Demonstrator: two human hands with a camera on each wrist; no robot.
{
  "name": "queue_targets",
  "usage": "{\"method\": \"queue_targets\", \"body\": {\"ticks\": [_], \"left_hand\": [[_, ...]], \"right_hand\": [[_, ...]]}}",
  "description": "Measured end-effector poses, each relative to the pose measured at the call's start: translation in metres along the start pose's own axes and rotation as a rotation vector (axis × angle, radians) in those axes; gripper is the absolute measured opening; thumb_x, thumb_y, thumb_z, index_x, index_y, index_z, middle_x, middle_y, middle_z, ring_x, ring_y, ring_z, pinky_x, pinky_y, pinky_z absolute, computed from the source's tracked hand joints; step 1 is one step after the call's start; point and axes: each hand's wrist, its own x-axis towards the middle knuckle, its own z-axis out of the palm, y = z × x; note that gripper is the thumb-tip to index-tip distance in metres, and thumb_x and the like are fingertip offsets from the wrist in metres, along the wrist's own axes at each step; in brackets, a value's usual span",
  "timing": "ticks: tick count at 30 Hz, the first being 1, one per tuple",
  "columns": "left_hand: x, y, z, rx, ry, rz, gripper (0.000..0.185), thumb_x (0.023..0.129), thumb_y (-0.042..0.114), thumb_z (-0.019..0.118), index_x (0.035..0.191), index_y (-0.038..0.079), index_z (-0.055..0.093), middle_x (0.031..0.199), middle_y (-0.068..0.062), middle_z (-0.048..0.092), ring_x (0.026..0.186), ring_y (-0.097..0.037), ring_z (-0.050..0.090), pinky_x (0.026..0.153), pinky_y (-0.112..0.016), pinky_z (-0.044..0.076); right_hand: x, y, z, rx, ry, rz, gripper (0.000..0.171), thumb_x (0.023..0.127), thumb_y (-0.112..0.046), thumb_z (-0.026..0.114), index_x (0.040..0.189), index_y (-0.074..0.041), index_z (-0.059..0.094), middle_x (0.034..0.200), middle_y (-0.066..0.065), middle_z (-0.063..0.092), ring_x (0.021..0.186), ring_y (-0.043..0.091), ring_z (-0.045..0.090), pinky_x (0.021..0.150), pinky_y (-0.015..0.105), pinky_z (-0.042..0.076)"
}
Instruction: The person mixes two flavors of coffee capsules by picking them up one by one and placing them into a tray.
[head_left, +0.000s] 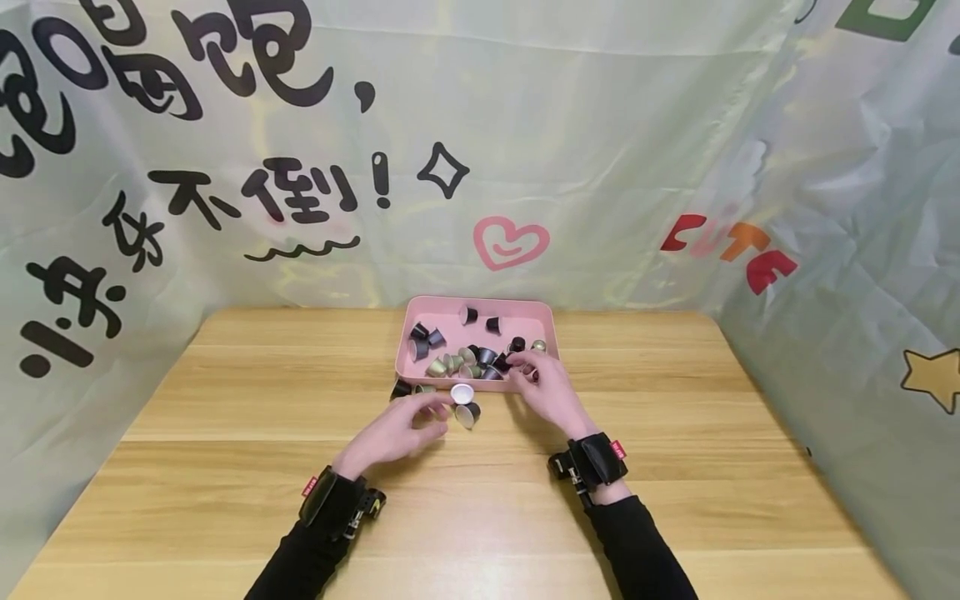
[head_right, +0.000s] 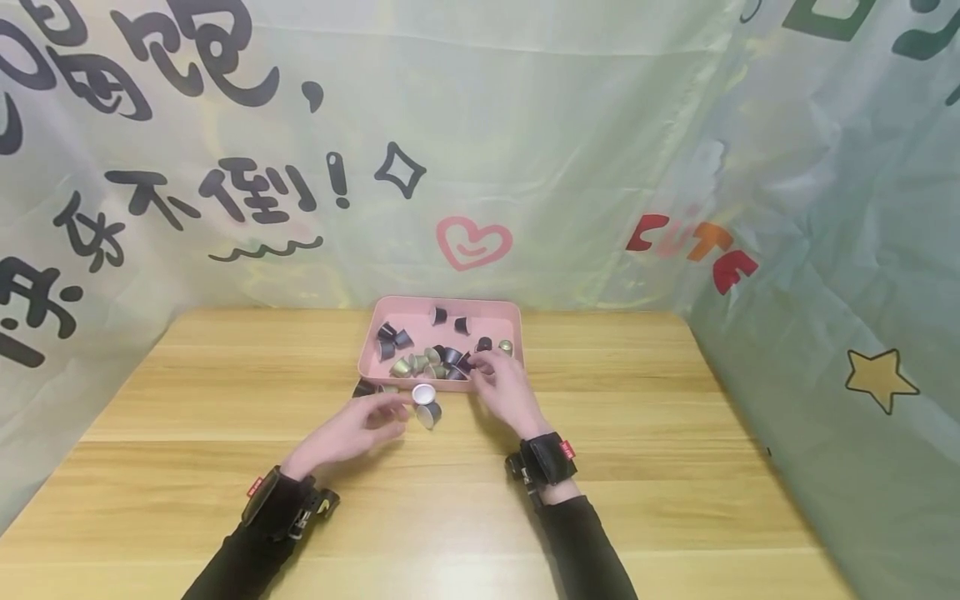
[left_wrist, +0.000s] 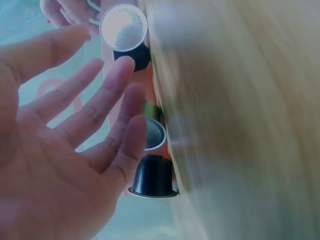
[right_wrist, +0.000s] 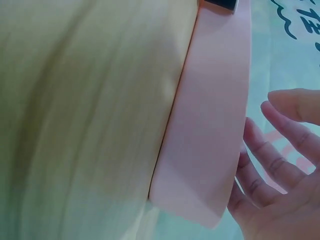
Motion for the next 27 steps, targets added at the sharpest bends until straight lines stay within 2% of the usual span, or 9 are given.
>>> {"method": "queue_targets", "body": {"ticks": [4, 8, 11, 15, 20, 27], "left_hand": [[0.000, 0.001, -0.001, -0.001, 0.044, 0.005, 0.041, 0.095, 0.012, 0.065, 0.134, 0.005, 0.059, 0.115, -0.010, 0.070, 0.108, -0.024, 0.063, 0.098, -0.043, 0.053], [0.001, 0.000, -0.003, -0.009, 0.100, -0.009, 0.039, 0.094, 0.011, 0.066, 0.132, 0.006, 0.061, 0.118, -0.012, 0.069, 0.109, -0.026, 0.062, 0.097, -0.047, 0.053], [0.001, 0.000, -0.004, -0.002, 0.133, -0.014, 0.040, 0.093, 0.010, 0.067, 0.132, 0.007, 0.061, 0.123, -0.014, 0.067, 0.109, -0.028, 0.061, 0.096, -0.048, 0.052], [0.001, 0.001, -0.005, 0.023, 0.162, -0.039, 0.042, 0.092, 0.011, 0.068, 0.133, 0.007, 0.061, 0.131, -0.017, 0.062, 0.111, -0.031, 0.060, 0.096, -0.050, 0.052], [-0.001, 0.000, -0.007, 0.046, 0.185, -0.065, 0.045, 0.090, 0.008, 0.069, 0.134, 0.009, 0.061, 0.139, -0.021, 0.055, 0.116, -0.035, 0.058, 0.100, -0.056, 0.052], [-0.005, -0.002, -0.008, 0.080, 0.202, -0.084, 0.046, 0.088, 0.005, 0.071, 0.133, 0.008, 0.060, 0.138, -0.017, 0.055, 0.123, -0.037, 0.053, 0.106, -0.060, 0.044]], "right_hand": [[-0.002, 0.001, -0.006, 0.005, 0.017, -0.007, 0.020, 0.091, -0.006, 0.065, 0.109, 0.001, 0.071, 0.103, 0.016, 0.071, 0.089, 0.026, 0.064, 0.081, 0.043, 0.055], [-0.002, 0.001, -0.013, 0.039, 0.009, 0.030, 0.020, 0.093, -0.005, 0.066, 0.111, 0.001, 0.071, 0.104, 0.017, 0.072, 0.096, 0.030, 0.066, 0.089, 0.050, 0.055], [-0.002, 0.001, -0.017, 0.064, 0.011, 0.055, 0.019, 0.093, -0.004, 0.065, 0.110, 0.001, 0.071, 0.105, 0.018, 0.072, 0.096, 0.029, 0.066, 0.089, 0.048, 0.057], [-0.002, 0.000, -0.020, 0.068, 0.023, 0.072, 0.019, 0.093, -0.004, 0.064, 0.109, 0.001, 0.072, 0.104, 0.017, 0.072, 0.093, 0.027, 0.066, 0.082, 0.043, 0.060], [-0.003, 0.001, -0.021, 0.063, 0.043, 0.093, 0.021, 0.093, -0.004, 0.064, 0.112, 0.001, 0.071, 0.107, 0.017, 0.072, 0.093, 0.028, 0.067, 0.083, 0.043, 0.060], [-0.005, 0.001, -0.023, 0.073, 0.046, 0.114, 0.022, 0.093, -0.005, 0.064, 0.114, 0.000, 0.071, 0.108, 0.017, 0.071, 0.093, 0.028, 0.068, 0.084, 0.044, 0.061]]}}
